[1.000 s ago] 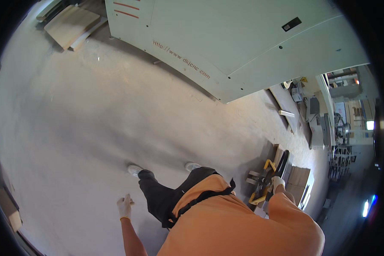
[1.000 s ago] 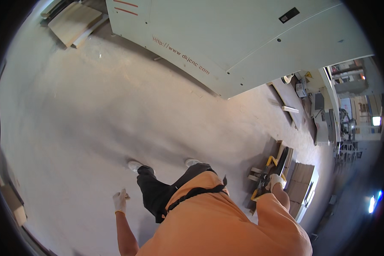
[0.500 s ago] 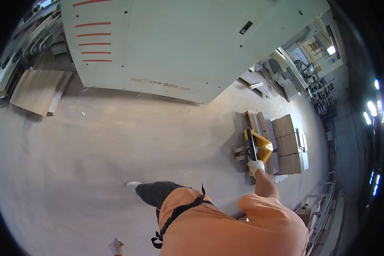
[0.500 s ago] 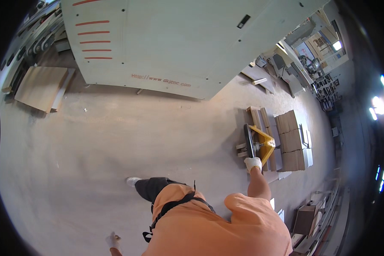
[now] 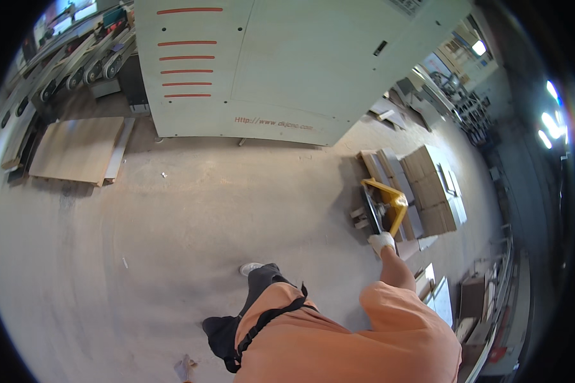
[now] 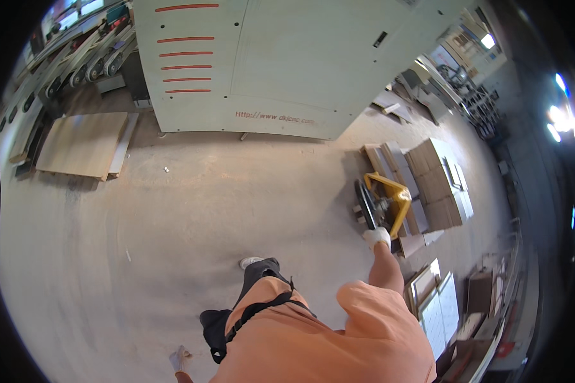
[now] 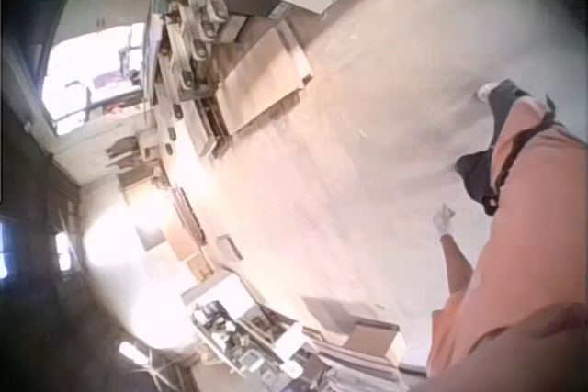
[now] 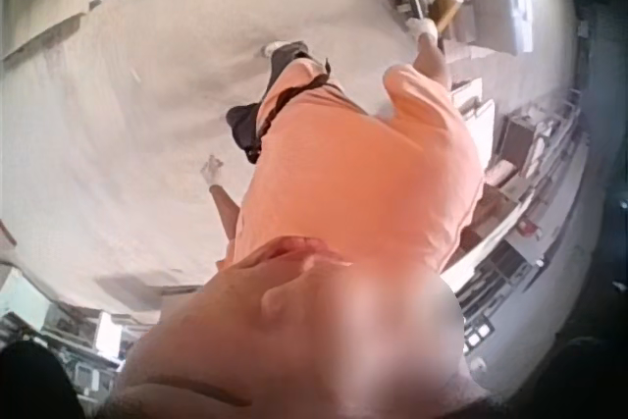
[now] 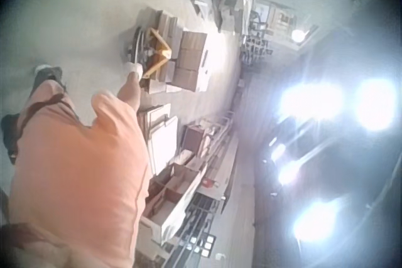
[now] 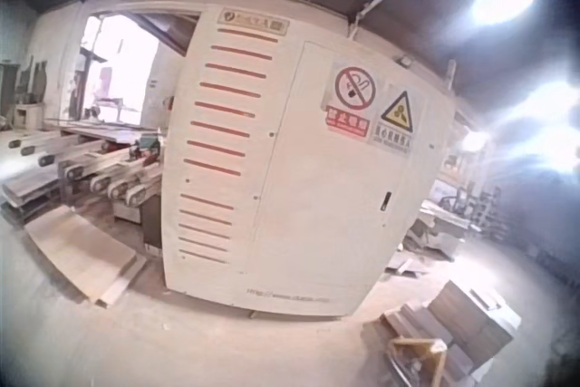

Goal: The person walks through a workshop, picks up a large brown panel, and places it on a workbench. They use a handheld barcode scanner to scan a label on the panel while operating a computer mouse. The person then retrieves another panel and repeats the scanning process.

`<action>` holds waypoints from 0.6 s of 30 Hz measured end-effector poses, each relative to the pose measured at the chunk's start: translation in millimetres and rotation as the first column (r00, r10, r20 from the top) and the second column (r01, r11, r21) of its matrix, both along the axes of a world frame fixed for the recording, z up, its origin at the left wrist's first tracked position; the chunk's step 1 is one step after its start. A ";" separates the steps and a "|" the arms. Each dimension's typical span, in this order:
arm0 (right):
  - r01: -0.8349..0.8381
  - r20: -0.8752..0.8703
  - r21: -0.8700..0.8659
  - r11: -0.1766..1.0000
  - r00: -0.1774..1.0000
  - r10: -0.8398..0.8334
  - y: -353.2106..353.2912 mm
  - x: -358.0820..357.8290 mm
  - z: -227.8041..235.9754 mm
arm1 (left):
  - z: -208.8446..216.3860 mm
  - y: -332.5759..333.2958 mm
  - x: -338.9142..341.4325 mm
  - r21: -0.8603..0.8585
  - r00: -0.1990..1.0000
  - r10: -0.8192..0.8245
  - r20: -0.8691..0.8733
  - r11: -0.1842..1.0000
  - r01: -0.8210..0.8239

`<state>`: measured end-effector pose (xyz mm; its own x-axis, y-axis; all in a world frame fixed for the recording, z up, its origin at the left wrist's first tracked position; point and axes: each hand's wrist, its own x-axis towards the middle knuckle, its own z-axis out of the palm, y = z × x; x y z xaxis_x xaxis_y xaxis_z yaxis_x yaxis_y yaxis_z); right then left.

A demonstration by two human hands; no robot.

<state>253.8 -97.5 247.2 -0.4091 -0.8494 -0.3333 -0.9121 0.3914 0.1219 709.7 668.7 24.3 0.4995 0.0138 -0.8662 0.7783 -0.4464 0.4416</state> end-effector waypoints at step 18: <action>-0.092 0.034 -0.063 0.994 0.995 0.094 269.0 217.4 -5.2 | -37.9 325.9 290.7 0.138 0.901 -0.407 0.150 0.911 0.389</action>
